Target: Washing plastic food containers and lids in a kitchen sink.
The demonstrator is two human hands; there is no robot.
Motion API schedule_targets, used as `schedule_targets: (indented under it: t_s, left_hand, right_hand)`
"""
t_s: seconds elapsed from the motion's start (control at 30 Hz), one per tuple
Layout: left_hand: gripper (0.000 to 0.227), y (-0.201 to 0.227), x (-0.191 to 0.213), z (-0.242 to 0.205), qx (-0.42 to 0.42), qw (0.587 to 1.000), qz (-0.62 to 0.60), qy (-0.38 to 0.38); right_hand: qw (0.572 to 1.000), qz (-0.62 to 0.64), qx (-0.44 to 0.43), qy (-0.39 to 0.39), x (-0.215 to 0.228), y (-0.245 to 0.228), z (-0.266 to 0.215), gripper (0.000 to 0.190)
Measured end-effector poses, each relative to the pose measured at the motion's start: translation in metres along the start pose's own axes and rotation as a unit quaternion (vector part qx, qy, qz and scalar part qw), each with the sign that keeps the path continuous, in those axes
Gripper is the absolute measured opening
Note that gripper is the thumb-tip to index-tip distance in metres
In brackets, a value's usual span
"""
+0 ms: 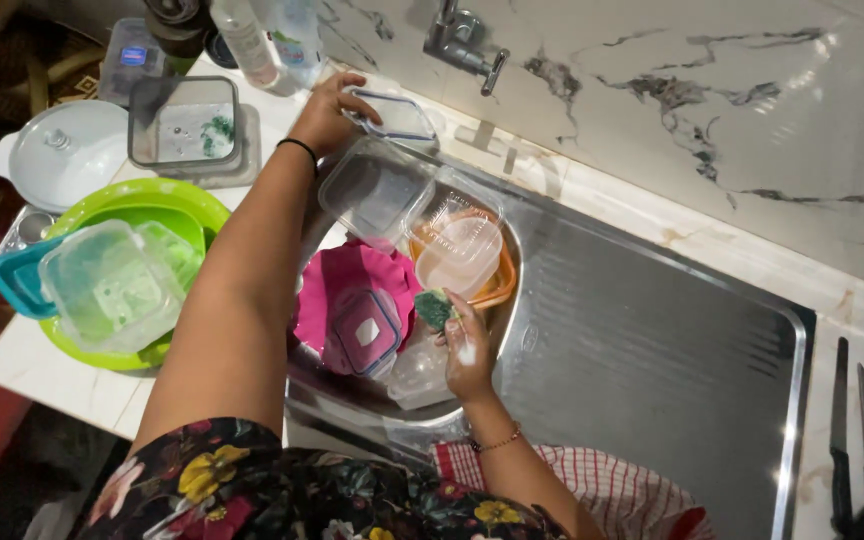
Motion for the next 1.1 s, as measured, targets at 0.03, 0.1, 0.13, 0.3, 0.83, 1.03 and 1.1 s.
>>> schedule_targets:
  t_s: [0.03, 0.1, 0.13, 0.3, 0.83, 1.03, 1.1]
  left_hand:
    - [0.037, -0.020, 0.005, 0.007, 0.000, 1.000, 0.001, -0.001]
    - [0.056, -0.073, 0.013, 0.019, 0.072, 0.996, 0.053, -0.015]
    - [0.056, -0.057, 0.014, 0.017, 0.073, 0.996, 0.053, -0.016]
    - [0.042, -0.022, 0.029, 0.012, 0.049, 0.955, 0.292, -0.010]
    - [0.028, 0.025, 0.013, -0.037, -0.022, 0.947, 0.291, 0.137]
    - [0.031, 0.026, -0.023, -0.159, 0.008, 0.950, 0.079, 0.303]
    - [0.040, -0.019, -0.036, -0.194, 0.012, 0.931, 0.018, 0.363]
  right_hand:
    - [1.000, 0.001, 0.000, 0.001, 0.001, -0.002, 0.001, 0.046]
    - [1.000, -0.015, 0.000, 0.003, 0.003, -0.007, 0.001, 0.044]
    - [1.000, -0.015, -0.001, 0.004, 0.003, -0.008, 0.002, 0.044]
    - [1.000, 0.005, -0.010, 0.005, 0.003, -0.003, 0.004, 0.043]
    - [0.997, 0.070, -0.037, -0.003, 0.003, -0.002, 0.005, 0.052]
    - [0.996, 0.082, -0.035, 0.015, 0.010, -0.003, 0.004, 0.053]
    - [0.995, 0.096, -0.034, 0.020, 0.010, 0.000, 0.005, 0.052]
Point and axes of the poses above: each hand's wrist, its own z-axis towards the middle knuckle, its own x-axis out of the back of the hand, y = z × x, the point moved 9 cm from there along z, towards the middle knuckle, and after that the axes turned 11 degrees about -z, right-handed, at the moved point
